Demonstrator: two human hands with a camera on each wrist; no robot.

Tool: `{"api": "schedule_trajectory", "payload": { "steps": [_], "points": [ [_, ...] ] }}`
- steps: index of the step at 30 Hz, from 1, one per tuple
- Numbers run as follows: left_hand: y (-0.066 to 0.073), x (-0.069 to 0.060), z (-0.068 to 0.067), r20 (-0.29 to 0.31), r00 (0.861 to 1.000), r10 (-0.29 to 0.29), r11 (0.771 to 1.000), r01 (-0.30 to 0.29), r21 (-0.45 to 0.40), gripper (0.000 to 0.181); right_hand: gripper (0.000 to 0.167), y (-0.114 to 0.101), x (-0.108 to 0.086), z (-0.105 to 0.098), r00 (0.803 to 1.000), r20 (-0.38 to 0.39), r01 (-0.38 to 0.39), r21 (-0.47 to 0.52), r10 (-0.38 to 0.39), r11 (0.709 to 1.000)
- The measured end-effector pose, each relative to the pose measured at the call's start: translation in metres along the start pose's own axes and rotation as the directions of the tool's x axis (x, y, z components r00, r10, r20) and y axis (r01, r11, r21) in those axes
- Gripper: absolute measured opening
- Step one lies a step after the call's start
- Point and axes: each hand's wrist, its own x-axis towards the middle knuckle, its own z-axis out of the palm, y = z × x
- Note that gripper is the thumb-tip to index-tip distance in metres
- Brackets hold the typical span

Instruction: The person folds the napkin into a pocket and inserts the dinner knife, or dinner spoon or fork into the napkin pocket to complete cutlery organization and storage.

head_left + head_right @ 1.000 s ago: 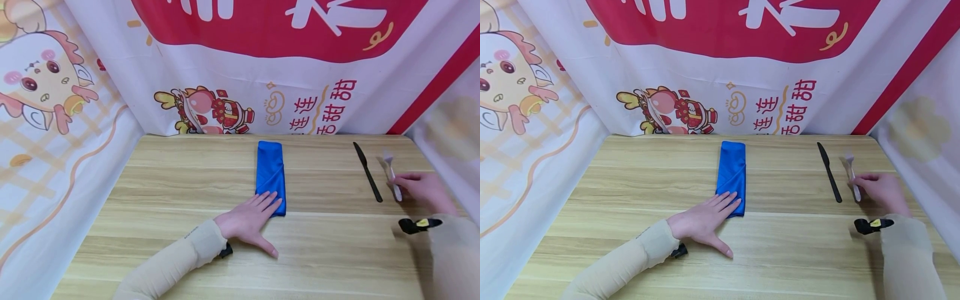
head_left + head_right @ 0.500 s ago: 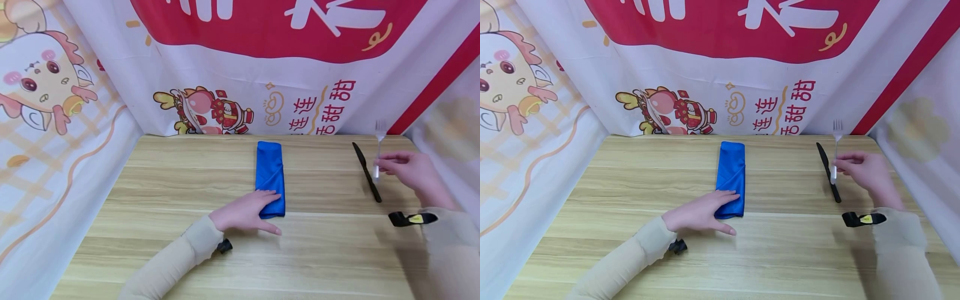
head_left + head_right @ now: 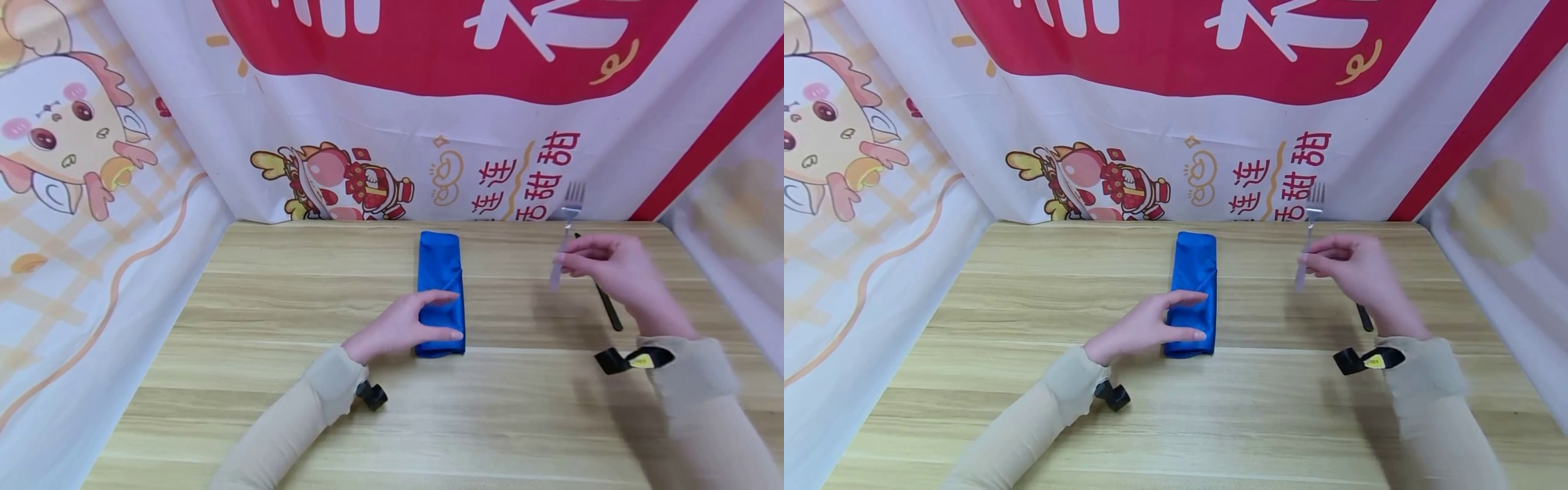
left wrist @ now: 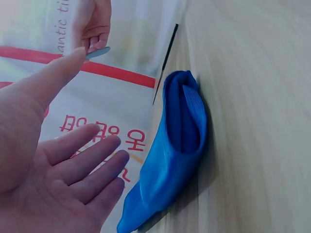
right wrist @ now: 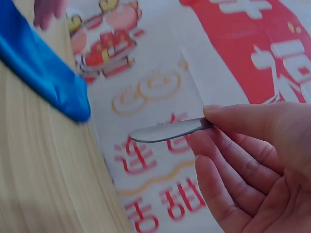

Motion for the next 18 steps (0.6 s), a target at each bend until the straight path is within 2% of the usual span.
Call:
{"api": "schedule_trajectory", "payload": {
  "steps": [2, 8, 14, 18],
  "points": [
    [0.000, 0.001, 0.000, -0.020, 1.000, 0.010, 0.998, -0.011, -0.062, 0.070, 0.045, -0.006, 0.000, 0.009, 0.999, 0.022, 0.027, 0.047, -0.028, 0.999],
    [0.003, 0.008, 0.006, -0.067, 0.998, 0.021, 0.978, -0.034, -0.205, 0.059, 0.037, -0.023, 0.000, 0.040, 0.989, 0.112, 0.083, 0.088, -0.093, 0.993],
    [0.005, 0.012, 0.013, -0.088, 0.996, 0.005, 0.967, -0.027, -0.253, 0.050, 0.028, -0.033, 0.001, 0.073, 0.969, 0.178, 0.142, 0.161, -0.171, 0.977],
    [0.007, 0.012, 0.015, -0.105, 0.995, 0.001, 0.966, -0.028, -0.258, 0.044, 0.023, -0.036, 0.001, 0.089, 0.960, 0.212, 0.139, 0.196, -0.181, 0.971]
  ]
}}
